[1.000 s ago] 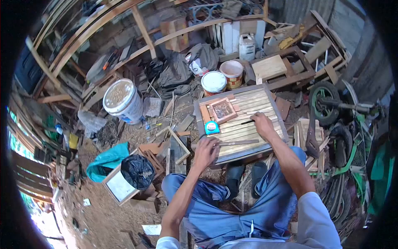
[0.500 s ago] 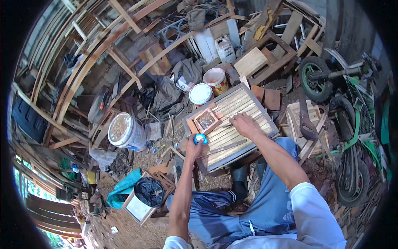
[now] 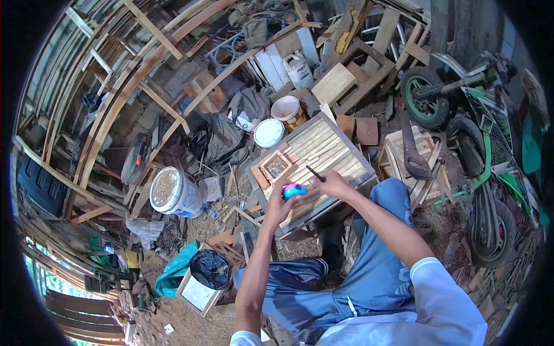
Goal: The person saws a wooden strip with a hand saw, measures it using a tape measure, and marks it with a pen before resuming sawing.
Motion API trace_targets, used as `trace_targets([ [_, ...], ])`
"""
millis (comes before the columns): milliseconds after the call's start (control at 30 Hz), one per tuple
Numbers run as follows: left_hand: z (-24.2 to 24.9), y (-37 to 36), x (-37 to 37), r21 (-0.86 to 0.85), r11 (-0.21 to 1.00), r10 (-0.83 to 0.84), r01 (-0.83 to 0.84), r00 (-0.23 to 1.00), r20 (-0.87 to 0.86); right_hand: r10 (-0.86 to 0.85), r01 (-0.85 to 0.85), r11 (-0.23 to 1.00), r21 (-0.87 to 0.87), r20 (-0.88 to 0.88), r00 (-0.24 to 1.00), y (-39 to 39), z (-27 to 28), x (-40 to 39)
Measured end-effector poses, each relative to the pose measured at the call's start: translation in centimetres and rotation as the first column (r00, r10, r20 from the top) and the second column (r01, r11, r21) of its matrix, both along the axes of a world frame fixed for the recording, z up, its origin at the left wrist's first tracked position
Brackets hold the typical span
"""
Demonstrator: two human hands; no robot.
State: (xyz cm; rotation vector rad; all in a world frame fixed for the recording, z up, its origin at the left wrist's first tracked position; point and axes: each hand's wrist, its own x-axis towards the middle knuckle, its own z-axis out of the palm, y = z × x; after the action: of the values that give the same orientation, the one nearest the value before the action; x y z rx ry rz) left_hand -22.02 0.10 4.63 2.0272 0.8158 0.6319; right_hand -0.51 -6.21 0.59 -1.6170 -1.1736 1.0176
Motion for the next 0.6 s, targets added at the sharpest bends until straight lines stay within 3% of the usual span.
trace_targets([
  [133,1.5,-1.2,3.1,0.093,0.993,-0.078,0.078,0.997,-0.003,0.004,-0.002,1.0,0.011,-0.145,0.989,0.1,-0.2,1.0],
  [200,2.1,-1.5,3.9,0.058,0.991,-0.12,0.12,0.993,0.002,0.001,0.005,1.0,0.025,-0.229,0.973,-0.1,0.0,1.7],
  [267,2.7,-2.1,4.6,0.122,0.98,-0.15,0.157,0.986,-0.066,0.012,-0.013,1.0,-0.008,-0.18,0.984,-0.7,0.6,2.3],
  [433,2.4,-2.2,4.8,0.086,0.985,-0.135,0.149,0.98,-0.149,0.004,-0.029,0.992,-0.124,-0.193,0.981,-1.2,1.3,3.6],
  [467,2.1,-1.9,4.7,0.081,0.986,-0.129,0.146,0.975,-0.183,0.031,-0.046,0.996,-0.074,-0.194,0.981,-0.5,-0.3,3.8],
  [600,0.8,-0.4,2.2,0.142,0.983,-0.075,0.115,0.962,-0.262,-0.024,-0.007,0.969,-0.246,-0.12,0.992,-0.8,0.9,5.7],
])
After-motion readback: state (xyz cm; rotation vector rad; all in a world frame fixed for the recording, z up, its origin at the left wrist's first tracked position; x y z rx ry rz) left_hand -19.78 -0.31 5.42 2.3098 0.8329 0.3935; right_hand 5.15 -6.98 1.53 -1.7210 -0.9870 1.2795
